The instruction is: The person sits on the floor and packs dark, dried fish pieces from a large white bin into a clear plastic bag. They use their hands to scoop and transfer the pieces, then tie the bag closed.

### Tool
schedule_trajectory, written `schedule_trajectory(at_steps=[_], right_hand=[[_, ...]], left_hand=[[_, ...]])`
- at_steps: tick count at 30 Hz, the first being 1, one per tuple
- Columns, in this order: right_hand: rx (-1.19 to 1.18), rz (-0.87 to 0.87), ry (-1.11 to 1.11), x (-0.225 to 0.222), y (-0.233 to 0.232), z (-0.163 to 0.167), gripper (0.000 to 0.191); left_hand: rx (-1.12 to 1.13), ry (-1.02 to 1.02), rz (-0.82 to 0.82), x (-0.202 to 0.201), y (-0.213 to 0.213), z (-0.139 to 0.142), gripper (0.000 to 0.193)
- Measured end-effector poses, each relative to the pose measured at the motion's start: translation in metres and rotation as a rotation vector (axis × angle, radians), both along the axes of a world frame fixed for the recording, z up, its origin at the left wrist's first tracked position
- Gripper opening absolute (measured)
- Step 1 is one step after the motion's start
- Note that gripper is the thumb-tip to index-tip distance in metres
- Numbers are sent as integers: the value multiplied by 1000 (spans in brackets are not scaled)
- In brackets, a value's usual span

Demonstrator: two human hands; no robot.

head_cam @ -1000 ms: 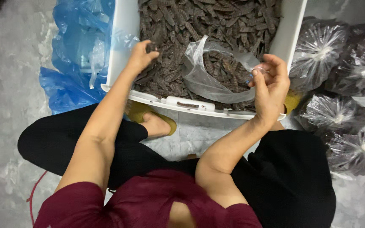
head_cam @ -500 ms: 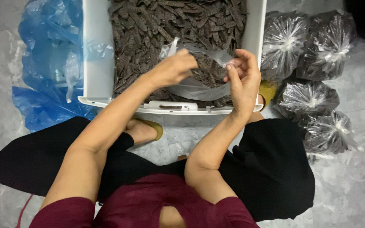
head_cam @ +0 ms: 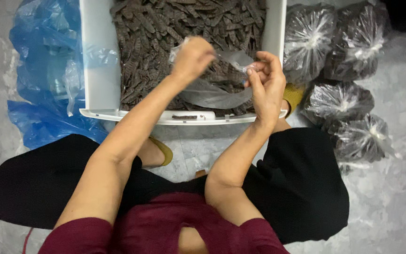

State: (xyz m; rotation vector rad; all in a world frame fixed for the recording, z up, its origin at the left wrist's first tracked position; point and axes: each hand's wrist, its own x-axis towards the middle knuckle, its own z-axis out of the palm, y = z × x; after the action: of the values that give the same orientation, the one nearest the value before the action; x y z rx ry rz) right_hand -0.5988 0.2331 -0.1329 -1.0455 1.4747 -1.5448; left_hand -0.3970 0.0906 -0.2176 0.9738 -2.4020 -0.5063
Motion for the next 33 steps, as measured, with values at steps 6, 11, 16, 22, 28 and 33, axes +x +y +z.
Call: schedule_trajectory(at_steps=[6,11,16,22,28,33], right_hand=[[270,42,367,-19,7,-2,40],[102,133,52,-19,-6,1,37],[-129,60,-78,12,-30,10,38],[-158,7,-65,41,-33,38,41],[-291,7,-159,53,-32,63,41],[-305,3,-129,66,-45,71,39]], left_hand=[[117,-254,564,30,-15,0,90],[320,-599,397,47,-63,30,21],[294,-661,191,69,-76,63,27],[526,-687,219,41,-59,50,93],[251,-708,245,50,-86,53,27],[404,-360,340,57,-106,85,10]])
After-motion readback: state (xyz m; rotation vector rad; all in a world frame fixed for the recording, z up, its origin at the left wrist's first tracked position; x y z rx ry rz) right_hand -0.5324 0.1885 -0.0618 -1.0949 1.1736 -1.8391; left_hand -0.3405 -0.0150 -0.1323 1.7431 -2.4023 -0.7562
